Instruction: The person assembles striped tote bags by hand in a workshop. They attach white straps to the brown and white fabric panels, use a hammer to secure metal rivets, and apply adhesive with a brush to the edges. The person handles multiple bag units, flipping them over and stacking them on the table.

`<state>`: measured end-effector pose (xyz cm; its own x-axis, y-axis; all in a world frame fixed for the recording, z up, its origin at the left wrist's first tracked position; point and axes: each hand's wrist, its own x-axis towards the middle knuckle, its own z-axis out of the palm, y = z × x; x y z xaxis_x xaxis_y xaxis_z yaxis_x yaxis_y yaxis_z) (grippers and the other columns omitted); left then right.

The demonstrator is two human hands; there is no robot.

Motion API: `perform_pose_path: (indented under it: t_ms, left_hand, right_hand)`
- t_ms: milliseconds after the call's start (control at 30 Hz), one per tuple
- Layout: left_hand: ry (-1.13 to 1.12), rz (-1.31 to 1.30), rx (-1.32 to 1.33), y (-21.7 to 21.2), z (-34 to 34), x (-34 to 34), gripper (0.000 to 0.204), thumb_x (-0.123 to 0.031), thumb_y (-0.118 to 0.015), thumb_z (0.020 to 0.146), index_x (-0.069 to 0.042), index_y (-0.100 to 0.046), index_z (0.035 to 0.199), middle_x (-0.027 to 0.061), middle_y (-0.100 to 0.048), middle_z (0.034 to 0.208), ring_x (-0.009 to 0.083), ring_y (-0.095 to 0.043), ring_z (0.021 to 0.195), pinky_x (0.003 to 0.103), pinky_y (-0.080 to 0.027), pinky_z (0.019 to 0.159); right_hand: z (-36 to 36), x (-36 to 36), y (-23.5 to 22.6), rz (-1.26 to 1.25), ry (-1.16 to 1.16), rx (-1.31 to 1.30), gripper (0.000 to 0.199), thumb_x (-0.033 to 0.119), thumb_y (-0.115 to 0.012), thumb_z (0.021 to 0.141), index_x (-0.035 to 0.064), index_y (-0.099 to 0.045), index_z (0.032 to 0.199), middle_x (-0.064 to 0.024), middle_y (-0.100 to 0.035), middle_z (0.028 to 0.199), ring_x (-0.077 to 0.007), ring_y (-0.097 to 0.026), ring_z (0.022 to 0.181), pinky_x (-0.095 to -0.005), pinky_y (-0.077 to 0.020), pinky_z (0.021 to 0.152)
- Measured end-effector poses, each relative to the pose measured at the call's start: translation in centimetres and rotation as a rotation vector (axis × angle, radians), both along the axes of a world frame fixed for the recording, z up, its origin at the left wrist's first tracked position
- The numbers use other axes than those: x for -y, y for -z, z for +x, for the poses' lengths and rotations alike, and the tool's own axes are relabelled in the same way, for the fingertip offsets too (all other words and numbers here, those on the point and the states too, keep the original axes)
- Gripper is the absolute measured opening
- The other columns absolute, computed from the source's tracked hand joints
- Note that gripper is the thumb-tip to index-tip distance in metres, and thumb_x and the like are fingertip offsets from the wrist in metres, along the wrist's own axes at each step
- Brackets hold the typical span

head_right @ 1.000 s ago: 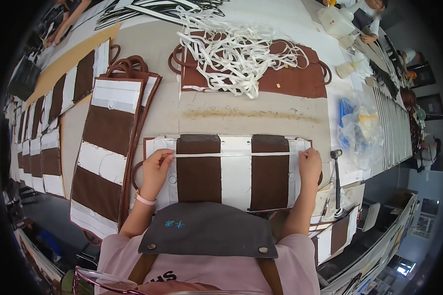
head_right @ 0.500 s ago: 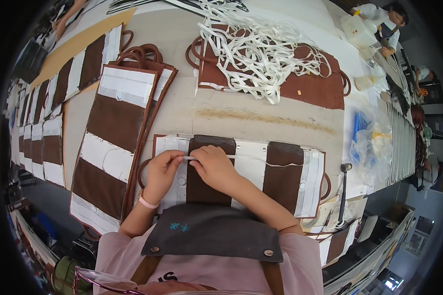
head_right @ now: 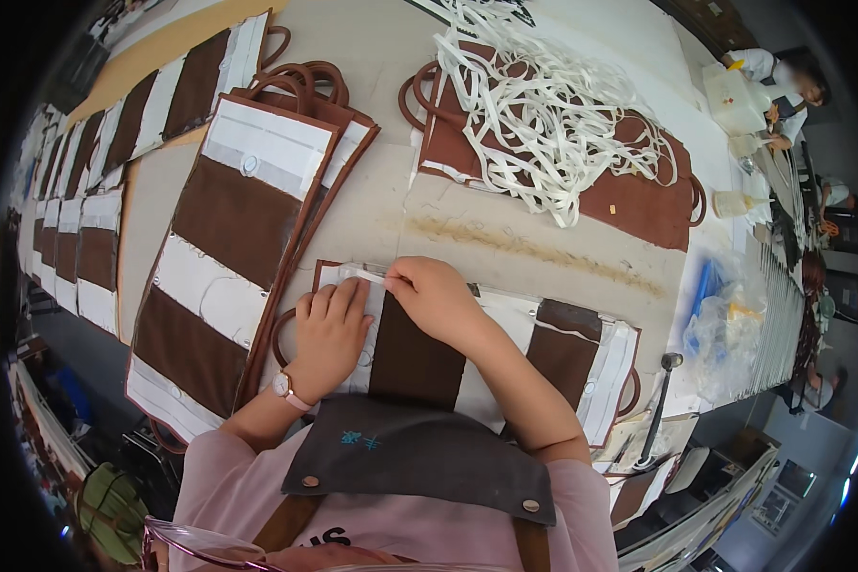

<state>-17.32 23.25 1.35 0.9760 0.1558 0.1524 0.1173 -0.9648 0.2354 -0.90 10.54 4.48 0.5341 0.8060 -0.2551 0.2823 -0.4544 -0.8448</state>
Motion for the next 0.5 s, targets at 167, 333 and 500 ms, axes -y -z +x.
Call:
perform_pose_path:
  t_ms: [167, 333, 500]
  left_hand:
    - [0.011, -0.065, -0.034, 0.2, -0.4, -0.3, 0.057, -0.025, -0.072, 0.082, -0.003, -0.055, 0.132, 0.009, -0.055, 0.131, 0.0268, -0.051, 0.114, 0.045, -0.036, 0.097]
    - [-0.014, -0.13, -0.012, 0.1, -0.5, -0.6, 0.057, -0.023, -0.073, 0.081, 0.0, -0.054, 0.13, 0.0124, -0.056, 0.132, 0.0291, -0.052, 0.114, 0.046, -0.036, 0.097]
    - [-0.017, -0.135, -0.014, 0.0, -0.4, -0.6, 0.056, -0.024, -0.072, 0.082, 0.0, -0.055, 0.129, 0.0125, -0.057, 0.131, 0.0284, -0.053, 0.114, 0.046, -0.036, 0.096]
  right_hand:
    - [-0.1, -3.0, 1.7, -0.096, -0.094, 0.011, 0.019, 0.02, -0.062, 0.091, 0.0016, -0.065, 0.087, -0.0182, -0.065, 0.078, -0.0369, -0.061, 0.075, -0.0458, -0.0477, 0.069]
    - [-0.4, -3.6, 2.6, -0.173, -0.083, 0.12, 0.018, 0.02, -0.061, 0.089, 0.0036, -0.064, 0.082, -0.0173, -0.066, 0.079, -0.0394, -0.063, 0.079, -0.0498, -0.0481, 0.071]
    - [-0.2, -3.3, 2.8, -0.154, -0.075, 0.143, 0.018, 0.019, -0.062, 0.088, 0.0039, -0.062, 0.079, -0.0164, -0.064, 0.075, -0.0399, -0.062, 0.077, -0.0499, -0.0477, 0.069]
